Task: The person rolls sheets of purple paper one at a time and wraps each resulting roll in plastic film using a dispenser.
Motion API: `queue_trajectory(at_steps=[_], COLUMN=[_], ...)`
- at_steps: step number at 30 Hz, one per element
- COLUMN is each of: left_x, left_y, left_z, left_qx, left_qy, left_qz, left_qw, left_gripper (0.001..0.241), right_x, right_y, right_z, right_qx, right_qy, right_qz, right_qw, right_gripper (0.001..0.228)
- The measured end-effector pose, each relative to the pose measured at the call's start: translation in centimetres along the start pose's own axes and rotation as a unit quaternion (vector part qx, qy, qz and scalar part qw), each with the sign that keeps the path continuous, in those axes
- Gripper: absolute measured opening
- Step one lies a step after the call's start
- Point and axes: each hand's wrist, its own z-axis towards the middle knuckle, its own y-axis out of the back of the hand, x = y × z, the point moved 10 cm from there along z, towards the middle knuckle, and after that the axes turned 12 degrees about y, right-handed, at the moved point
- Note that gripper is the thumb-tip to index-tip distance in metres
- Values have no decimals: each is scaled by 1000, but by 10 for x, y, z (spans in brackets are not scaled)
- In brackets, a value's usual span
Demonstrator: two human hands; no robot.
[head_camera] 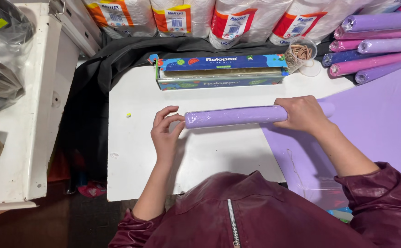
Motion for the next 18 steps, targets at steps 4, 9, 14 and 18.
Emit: queue_trajectory(at_steps=[4,9,14,18], left_x=[-24,-17,-21,-12], left_y=[-6,-24,-33,-22], left_z=[-10,-23,-21,-8], left_qx=[4,57,50,-2], left_qy=[-23,23,113,128], left_qz=[41,-17,-141,-102], left_qw=[999,998,982,986], left_gripper=[10,47,30,58], right_x=[11,24,38,50], right_y=[3,14,0,-8], right_z=[5,9,12,16], right_qx=[7,-5,-15,-22], right_qy=[2,4,51,59], right_qz=[-3,14,-23,-23], right_qw=[1000,1000,998,998], right_gripper=[43,39,43,42])
